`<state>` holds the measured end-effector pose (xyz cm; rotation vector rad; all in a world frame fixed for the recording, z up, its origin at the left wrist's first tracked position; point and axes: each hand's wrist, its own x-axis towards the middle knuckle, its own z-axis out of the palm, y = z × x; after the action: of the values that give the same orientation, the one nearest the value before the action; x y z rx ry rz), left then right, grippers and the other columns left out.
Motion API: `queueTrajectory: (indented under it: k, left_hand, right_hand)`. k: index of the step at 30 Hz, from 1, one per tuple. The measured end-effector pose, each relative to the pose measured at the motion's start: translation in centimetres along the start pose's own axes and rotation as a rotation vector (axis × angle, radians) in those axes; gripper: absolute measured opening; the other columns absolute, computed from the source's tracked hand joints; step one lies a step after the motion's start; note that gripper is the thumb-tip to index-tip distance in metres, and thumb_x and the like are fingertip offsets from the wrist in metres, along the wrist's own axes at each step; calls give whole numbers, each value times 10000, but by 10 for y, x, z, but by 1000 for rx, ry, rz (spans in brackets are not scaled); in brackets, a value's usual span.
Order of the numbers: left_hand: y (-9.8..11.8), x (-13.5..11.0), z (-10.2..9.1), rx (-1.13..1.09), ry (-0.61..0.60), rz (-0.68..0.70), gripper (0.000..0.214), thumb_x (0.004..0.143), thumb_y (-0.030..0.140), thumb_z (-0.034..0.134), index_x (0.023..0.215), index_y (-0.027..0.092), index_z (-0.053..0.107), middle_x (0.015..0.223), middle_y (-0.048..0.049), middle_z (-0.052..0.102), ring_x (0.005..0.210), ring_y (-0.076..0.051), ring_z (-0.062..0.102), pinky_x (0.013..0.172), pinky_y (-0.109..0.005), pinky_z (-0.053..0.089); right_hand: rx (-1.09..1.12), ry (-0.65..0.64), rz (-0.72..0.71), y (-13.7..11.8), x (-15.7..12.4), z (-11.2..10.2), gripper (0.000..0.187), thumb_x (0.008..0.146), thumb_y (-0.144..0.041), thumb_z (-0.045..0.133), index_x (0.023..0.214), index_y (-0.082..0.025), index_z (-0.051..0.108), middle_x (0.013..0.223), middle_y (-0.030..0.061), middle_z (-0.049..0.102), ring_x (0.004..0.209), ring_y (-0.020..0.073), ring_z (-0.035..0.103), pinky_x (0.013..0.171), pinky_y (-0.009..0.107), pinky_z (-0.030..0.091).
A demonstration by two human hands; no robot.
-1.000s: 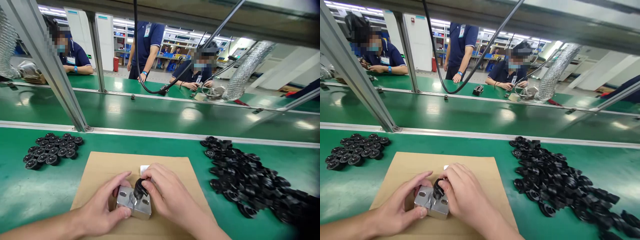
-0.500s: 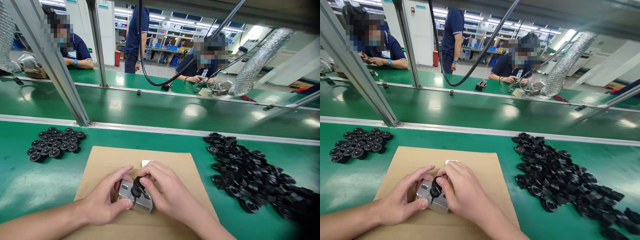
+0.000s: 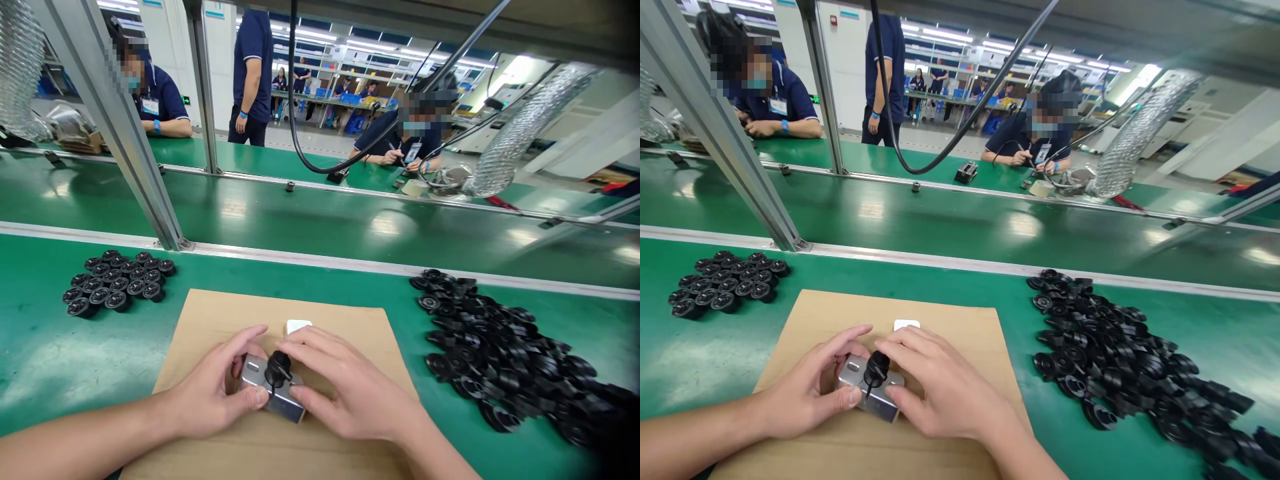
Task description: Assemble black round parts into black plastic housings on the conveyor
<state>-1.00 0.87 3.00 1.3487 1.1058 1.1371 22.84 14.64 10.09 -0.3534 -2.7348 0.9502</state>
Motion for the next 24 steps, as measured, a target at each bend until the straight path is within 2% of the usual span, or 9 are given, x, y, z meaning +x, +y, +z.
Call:
queueTrajectory:
  k: [5, 12, 14, 18, 22, 24]
  left_hand:
    - [1, 0, -1, -26, -11, -54, 753, 1009, 493, 751, 1640, 361, 363, 1237, -68, 671, 1045, -260, 653, 940, -429, 520]
    - [4, 2, -3, 1, -14, -78, 757, 1001, 502, 753, 1634, 371, 359, 1247, -64, 685, 1088, -287, 665, 933, -446, 515]
    - [3, 2, -3, 8, -15, -70, 746, 1006, 492, 748, 1635, 377, 362, 1248, -62, 683, 1089, -286, 666, 934, -445, 520]
    - [-5, -1, -2, 64, -28, 33, 742, 1013, 396, 747, 1639, 452, 355, 1273, -38, 668, 1018, -244, 658, 914, -413, 537]
    - [-15, -4, 0, 164, -64, 134, 804, 1002, 277, 742, 1664, 462, 324, 1386, -69, 633, 1108, -272, 662, 925, -418, 564]
    - [-17, -4, 0, 211, -74, 170, 810, 1000, 210, 706, 1672, 444, 319, 1419, -82, 624, 1206, -303, 648, 991, -456, 562]
  right_hand:
    - [-63, 133, -112, 6, 7, 13, 381, 997, -174, 698, 1368, -212, 621, 1123, 93, 715, 1022, 267, 671, 997, 481, 579]
    - [-112, 192, -71, -2, 7, 22, 310, 982, -216, 683, 1290, -190, 657, 1035, 95, 700, 937, 291, 637, 833, 489, 575]
    - [-90, 150, -37, 0, 3, 18, 347, 994, -224, 699, 1337, -204, 653, 1087, 100, 708, 1008, 300, 654, 901, 512, 583]
    - [-1, 71, 79, 10, -5, 0, 497, 1010, -269, 739, 1480, -266, 577, 1372, 112, 683, 1279, 302, 641, 1117, 517, 552]
    - [-123, 65, 320, 24, -8, -9, 609, 959, -333, 824, 1494, -291, 537, 1464, 113, 637, 1314, 341, 642, 1084, 570, 582]
    - [-206, 16, 367, 33, -8, -8, 652, 942, -306, 851, 1507, -285, 526, 1491, 117, 627, 1341, 362, 633, 1091, 599, 579]
